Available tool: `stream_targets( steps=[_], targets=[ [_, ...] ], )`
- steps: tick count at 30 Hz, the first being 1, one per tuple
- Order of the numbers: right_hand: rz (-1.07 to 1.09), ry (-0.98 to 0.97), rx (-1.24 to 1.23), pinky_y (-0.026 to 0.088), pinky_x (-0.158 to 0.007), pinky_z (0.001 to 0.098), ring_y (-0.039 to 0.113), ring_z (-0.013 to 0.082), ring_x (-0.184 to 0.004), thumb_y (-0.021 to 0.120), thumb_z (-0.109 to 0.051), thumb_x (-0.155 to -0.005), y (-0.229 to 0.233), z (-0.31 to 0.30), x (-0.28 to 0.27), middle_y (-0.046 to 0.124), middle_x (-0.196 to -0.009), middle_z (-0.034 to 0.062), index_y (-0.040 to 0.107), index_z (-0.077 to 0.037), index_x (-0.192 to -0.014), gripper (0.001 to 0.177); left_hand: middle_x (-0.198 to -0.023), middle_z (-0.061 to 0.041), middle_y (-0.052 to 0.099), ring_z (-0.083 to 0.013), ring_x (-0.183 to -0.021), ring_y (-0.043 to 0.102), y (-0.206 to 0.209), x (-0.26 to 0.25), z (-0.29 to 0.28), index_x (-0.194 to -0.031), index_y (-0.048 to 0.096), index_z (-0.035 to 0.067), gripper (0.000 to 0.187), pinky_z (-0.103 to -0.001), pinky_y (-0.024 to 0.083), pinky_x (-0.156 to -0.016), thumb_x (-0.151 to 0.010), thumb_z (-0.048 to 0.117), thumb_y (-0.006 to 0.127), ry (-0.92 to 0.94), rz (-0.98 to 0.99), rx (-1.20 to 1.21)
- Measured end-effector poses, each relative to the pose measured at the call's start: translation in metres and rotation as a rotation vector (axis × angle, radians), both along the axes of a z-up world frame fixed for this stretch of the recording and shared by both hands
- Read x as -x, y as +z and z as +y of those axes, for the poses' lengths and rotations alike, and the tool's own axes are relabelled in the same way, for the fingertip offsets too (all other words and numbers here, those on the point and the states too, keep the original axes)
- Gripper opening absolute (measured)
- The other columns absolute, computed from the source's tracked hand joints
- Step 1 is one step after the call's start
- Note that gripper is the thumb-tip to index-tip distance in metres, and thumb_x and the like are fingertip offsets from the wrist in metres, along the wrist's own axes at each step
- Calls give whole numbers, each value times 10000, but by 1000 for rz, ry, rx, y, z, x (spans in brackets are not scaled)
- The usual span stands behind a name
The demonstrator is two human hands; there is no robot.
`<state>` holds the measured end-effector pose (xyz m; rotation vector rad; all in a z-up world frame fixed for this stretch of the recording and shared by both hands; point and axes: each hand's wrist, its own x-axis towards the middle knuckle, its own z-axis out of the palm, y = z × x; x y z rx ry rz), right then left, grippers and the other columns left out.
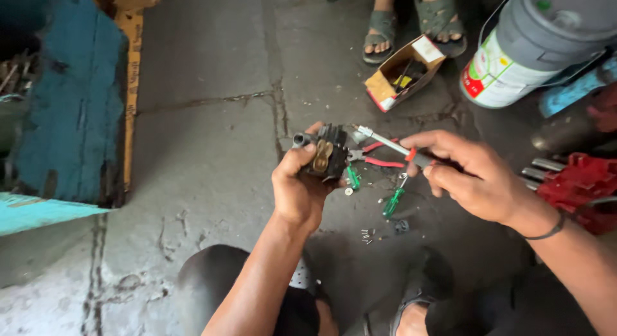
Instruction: The person disassembles a carburetor by using a screwdriver to remove several screws from its body and then uses pliers to remove a spring.
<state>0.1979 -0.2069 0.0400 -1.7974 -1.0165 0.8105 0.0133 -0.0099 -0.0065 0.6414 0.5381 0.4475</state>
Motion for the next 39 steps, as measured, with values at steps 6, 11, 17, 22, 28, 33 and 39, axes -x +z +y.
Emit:
stream_targets(
  steps=[6, 11, 17, 22, 28, 33, 39],
  targets=[
    [-312, 27, -38, 503, -585, 241, 608, 37, -646, 727, -135, -867, 2, 2, 6, 723, -773, -14, 700, -80, -1193, 331, -1139, -57, 682, -198, -957, 647, -1, -3, 3, -1495, 488, 133, 742, -422, 547, -732, -796, 348, 613, 57, 21, -83],
    [-210, -5, 100, 483, -518, 263, 591, 61, -552, 719, -146, -858, 6, 5, 7, 720, -687, 21, 713, -97, -1174, 319, -1146, -103, 684, -229, -965, 662, 6, -7, -1, -1496, 470, 132, 752, -411, 544, -733, -790, 349, 609, 45, 5, -115],
    [-156, 9, 92, 505, -489, 258, 626, 66, -523, 684, -147, -879, 7, 0, 7, 747, -738, 3, 702, -92, -1180, 306, -1183, -97, 665, -230, -984, 637, 9, -9, -7, -1518, 455, 104, 774, -419, 543, -763, -797, 340, 603, 28, -23, -143],
    [-167, 29, 61, 503, -488, 257, 627, 63, -533, 681, -140, -885, 6, -2, 4, 743, -729, 12, 698, -82, -1189, 310, -1187, -105, 661, -231, -994, 637, 15, -9, -8, -1522, 446, 104, 787, -420, 539, -779, -790, 350, 599, 15, -34, -161],
    [-124, 25, -10, 505, -493, 243, 622, 57, -543, 676, -118, -907, 0, -5, 2, 741, -757, 18, 690, -61, -1207, 306, -1187, -131, 668, -240, -1008, 642, 15, -9, -10, -1518, 446, 106, 788, -425, 532, -784, -787, 356, 601, 10, -20, -172],
    [-149, 19, 38, 504, -491, 247, 628, 55, -544, 687, -116, -891, 4, -4, 2, 747, -748, 13, 693, -65, -1193, 307, -1207, -103, 665, -231, -1019, 636, 15, -9, -10, -1507, 457, 119, 783, -419, 528, -792, -776, 359, 600, 5, -9, -178],
    [-201, 42, 54, 499, -496, 249, 617, 65, -535, 679, -154, -893, 4, -5, 1, 727, -709, 16, 698, -62, -1188, 310, -1183, -98, 658, -225, -1011, 626, 15, -8, -10, -1502, 473, 118, 770, -417, 534, -800, -776, 350, 587, -2, 5, -204]
  ],
)
